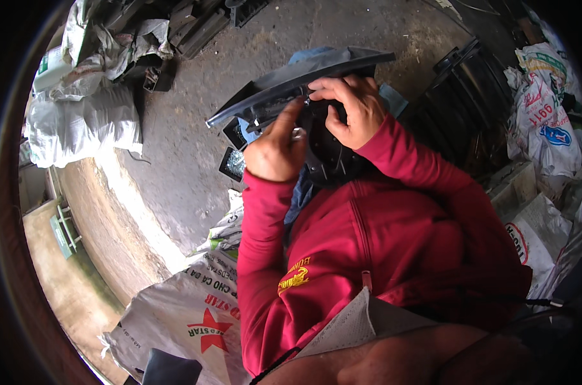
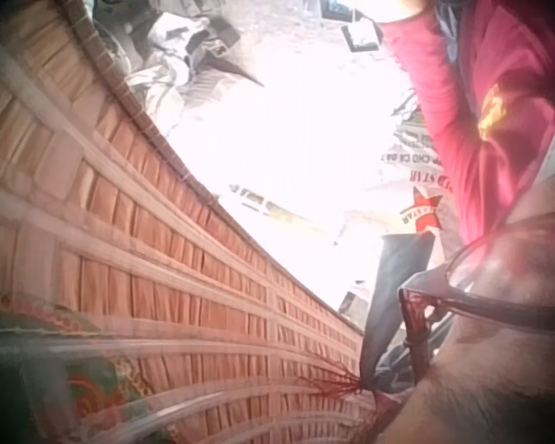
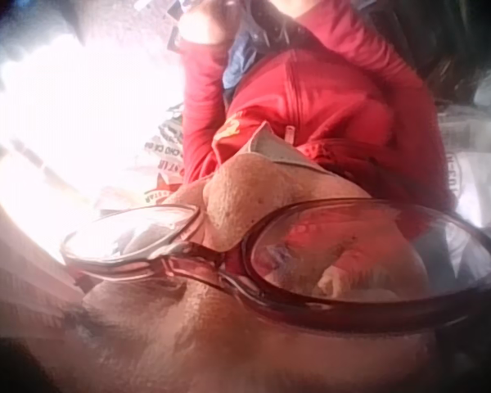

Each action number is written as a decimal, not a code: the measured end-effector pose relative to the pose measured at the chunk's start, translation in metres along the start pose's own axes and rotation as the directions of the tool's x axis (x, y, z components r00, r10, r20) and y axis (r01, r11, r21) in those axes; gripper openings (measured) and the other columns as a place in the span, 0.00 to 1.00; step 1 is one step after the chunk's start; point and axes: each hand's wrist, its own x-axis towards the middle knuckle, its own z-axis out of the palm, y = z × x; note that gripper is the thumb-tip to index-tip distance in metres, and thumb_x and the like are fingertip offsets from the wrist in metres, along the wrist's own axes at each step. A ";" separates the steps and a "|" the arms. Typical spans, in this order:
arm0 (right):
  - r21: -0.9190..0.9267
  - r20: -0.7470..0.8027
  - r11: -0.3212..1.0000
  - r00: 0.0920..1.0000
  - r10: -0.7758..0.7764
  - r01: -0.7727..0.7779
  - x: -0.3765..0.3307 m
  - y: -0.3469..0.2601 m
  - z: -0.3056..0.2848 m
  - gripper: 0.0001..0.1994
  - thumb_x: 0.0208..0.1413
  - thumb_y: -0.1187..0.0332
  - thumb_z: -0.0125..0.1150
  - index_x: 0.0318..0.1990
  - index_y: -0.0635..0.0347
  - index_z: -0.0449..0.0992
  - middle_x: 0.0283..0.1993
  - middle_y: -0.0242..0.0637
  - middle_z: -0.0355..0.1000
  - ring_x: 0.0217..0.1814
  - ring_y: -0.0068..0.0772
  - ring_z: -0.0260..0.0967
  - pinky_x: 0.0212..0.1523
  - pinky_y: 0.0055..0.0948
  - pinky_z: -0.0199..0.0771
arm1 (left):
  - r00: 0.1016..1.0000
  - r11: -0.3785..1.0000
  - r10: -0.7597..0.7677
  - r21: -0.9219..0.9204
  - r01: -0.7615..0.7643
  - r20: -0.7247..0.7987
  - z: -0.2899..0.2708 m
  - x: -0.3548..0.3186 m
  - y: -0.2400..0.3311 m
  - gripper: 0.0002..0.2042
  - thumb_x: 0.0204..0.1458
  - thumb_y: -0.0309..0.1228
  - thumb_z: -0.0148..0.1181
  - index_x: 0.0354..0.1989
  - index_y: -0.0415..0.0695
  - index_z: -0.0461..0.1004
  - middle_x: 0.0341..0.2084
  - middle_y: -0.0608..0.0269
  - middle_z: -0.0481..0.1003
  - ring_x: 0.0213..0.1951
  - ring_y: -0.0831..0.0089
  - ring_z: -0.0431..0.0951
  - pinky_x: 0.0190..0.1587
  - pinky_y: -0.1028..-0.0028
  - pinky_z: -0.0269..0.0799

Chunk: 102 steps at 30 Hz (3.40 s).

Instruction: The person sits on the floor and uses a wrench to tighten bolts on a black metal part. They then pick up a circular metal component and attach it to the first part, continuing to tighten the assembly.

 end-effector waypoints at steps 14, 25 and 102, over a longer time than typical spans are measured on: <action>0.081 -0.029 0.997 1.000 -0.011 0.013 0.013 0.004 -0.026 0.20 0.44 0.76 0.61 0.48 0.56 0.73 0.42 0.28 0.80 0.45 0.35 0.72 0.55 0.35 0.62 | 0.891 0.610 -0.365 -0.654 0.447 0.269 -0.024 -0.003 -0.009 0.15 0.67 0.31 0.46 0.53 0.38 0.74 0.19 0.64 0.73 0.19 0.70 0.72 0.24 0.75 0.66; -0.034 0.013 0.994 0.995 -0.100 0.100 0.011 0.010 -0.015 0.22 0.41 0.69 0.71 0.47 0.47 0.76 0.42 0.16 0.78 0.47 0.26 0.70 0.52 0.33 0.58 | 0.771 0.670 -0.478 -0.393 0.630 0.422 -0.028 -0.056 -0.027 0.10 0.57 0.30 0.65 0.37 0.34 0.82 0.22 0.59 0.78 0.22 0.78 0.79 0.22 0.78 0.71; -0.171 -0.213 0.981 0.969 -0.123 0.087 -0.009 0.029 0.020 0.22 0.36 0.55 0.77 0.43 0.37 0.79 0.44 0.16 0.73 0.49 0.31 0.64 0.52 0.36 0.58 | 0.990 0.960 0.131 0.241 -0.140 0.052 0.002 0.025 0.028 0.06 0.53 0.27 0.62 0.39 0.44 0.78 0.27 0.57 0.78 0.25 0.58 0.81 0.27 0.65 0.77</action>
